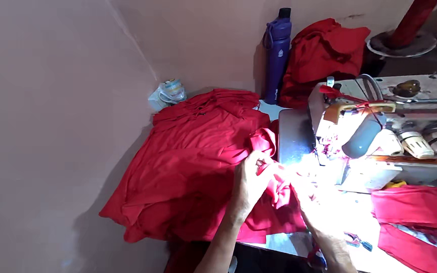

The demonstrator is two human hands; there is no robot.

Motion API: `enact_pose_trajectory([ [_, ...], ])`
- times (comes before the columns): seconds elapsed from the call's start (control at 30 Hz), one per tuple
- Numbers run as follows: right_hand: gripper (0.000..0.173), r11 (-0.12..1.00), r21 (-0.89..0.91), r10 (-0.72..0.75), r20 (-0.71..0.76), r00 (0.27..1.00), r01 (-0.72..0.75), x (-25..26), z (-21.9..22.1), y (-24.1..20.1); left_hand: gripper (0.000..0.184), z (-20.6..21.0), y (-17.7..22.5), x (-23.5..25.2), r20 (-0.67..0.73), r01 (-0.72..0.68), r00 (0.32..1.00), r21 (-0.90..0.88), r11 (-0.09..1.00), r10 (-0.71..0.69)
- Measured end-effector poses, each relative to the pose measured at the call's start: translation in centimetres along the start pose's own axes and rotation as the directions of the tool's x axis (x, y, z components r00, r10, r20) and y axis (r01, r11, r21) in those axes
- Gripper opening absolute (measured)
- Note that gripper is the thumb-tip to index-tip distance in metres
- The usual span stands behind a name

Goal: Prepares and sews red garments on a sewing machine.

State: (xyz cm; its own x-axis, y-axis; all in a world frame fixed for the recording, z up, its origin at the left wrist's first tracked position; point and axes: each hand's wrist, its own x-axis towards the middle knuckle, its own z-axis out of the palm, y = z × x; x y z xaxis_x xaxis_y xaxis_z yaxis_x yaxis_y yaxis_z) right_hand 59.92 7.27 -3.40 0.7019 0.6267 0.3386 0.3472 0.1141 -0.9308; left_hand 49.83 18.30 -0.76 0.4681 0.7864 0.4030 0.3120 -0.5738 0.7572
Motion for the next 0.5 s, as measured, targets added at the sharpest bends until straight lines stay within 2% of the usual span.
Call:
enact_pose_trajectory([
  [0.1, 0.015, 0.999, 0.028, -0.04, -0.018, 0.999, 0.04, 0.2, 0.1, 0.1, 0.01, 0.6, -0.5, -0.9, -0.222, -0.204, 0.958, -0.09, 0.975, 0.18],
  [0.23, 0.01, 0.996, 0.041, -0.076, -0.023, 0.997, 0.077, 0.4, 0.0, 0.2, 0.009, 0.8, -0.5, -1.1, -0.324, -0.446, 0.861, -0.113, 0.888, 0.391],
  [0.37, 0.02, 0.98, -0.186, -0.088, -0.058, 0.994, 0.076, 0.3, -0.8, -0.1, 0.013, 1.1, 0.0, -0.2, -0.351, -0.467, 0.843, -0.101, 0.878, 0.408],
  [0.43, 0.027, 0.954, -0.295, -0.075, -0.064, 0.995, 0.053, -0.1, -1.6, -0.3, 0.018, 1.3, 0.6, 0.7, -0.316, -0.421, 0.872, -0.099, 0.902, 0.373],
  [0.5, 0.028, 0.951, -0.307, -0.055, -0.057, 0.997, 0.035, -0.7, -2.5, 0.0, 0.028, 1.6, 1.3, 1.6, -0.19, -0.34, 0.929, -0.098, 0.935, 0.318],
])
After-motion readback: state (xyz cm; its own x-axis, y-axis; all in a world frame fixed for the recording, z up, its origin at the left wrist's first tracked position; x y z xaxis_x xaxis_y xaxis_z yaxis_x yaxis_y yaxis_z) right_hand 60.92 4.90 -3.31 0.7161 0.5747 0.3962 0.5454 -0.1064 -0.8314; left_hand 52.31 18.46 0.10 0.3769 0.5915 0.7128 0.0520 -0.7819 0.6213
